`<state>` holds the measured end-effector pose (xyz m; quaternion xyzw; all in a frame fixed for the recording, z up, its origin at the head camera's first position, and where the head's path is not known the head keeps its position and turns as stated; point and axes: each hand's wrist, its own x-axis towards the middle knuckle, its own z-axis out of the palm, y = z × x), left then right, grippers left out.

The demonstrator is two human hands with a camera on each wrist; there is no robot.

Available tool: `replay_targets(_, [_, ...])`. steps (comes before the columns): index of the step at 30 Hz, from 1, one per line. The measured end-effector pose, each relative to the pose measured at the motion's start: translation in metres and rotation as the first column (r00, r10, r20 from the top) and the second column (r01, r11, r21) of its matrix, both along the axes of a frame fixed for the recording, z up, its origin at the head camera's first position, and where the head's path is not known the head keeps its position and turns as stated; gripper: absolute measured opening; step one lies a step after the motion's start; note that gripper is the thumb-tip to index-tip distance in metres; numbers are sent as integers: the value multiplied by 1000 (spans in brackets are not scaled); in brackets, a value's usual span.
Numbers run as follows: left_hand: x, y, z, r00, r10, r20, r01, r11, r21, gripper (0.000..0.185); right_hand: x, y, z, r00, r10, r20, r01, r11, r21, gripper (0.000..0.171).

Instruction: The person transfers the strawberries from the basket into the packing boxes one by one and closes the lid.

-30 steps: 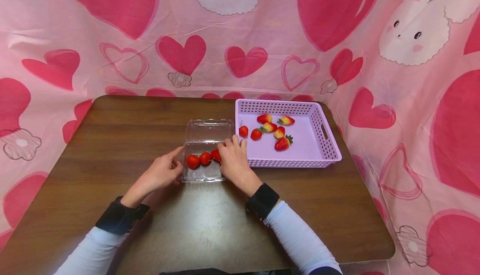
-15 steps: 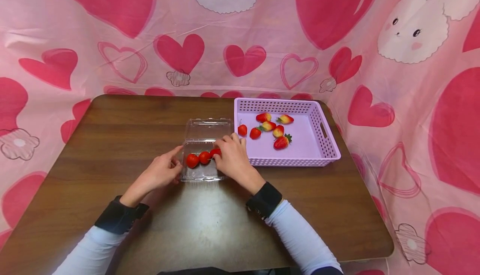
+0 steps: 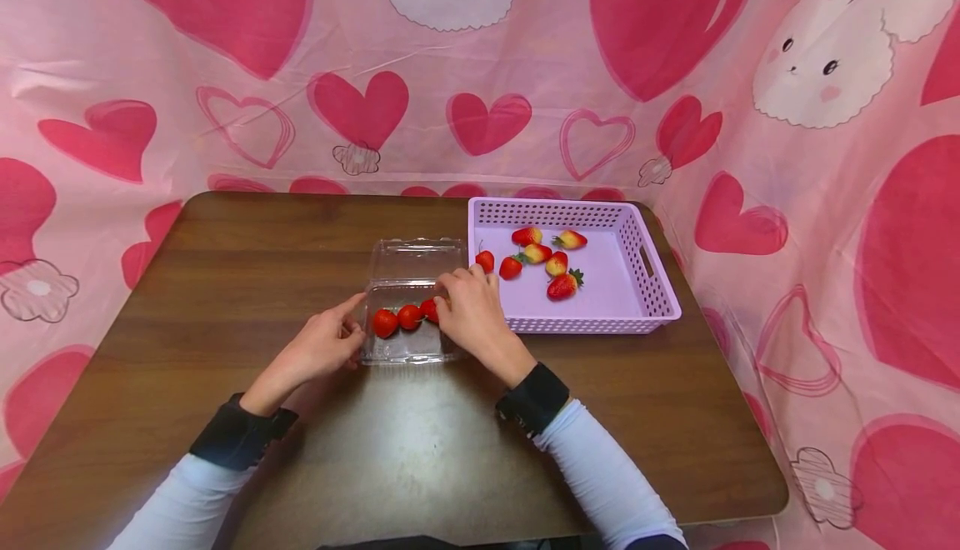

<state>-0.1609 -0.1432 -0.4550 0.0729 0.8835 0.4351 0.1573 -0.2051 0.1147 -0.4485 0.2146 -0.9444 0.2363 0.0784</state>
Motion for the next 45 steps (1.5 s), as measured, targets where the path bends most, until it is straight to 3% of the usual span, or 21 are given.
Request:
replay_targets(18, [1,-1,-1,1000,5,-3,-5,1000,4,70,-5,11,6,999,-49,2,49,998,26,19])
replay_targets(27, [0,-1,-2,1000,0,-6,0,1000,7,70,-8,19,10,997,-68,46,68,997,-19,16])
replay_targets(37, [0,-1,-2,1000,9,-8,-9,1000,6,70,-11,32,13,995,-94,18,95,995,-37,14])
replay_targets(45, [0,-1,-2,1000,1,-8,-1,1000,9,70,-10,39,14,989,-142,32,143,989,-30,22])
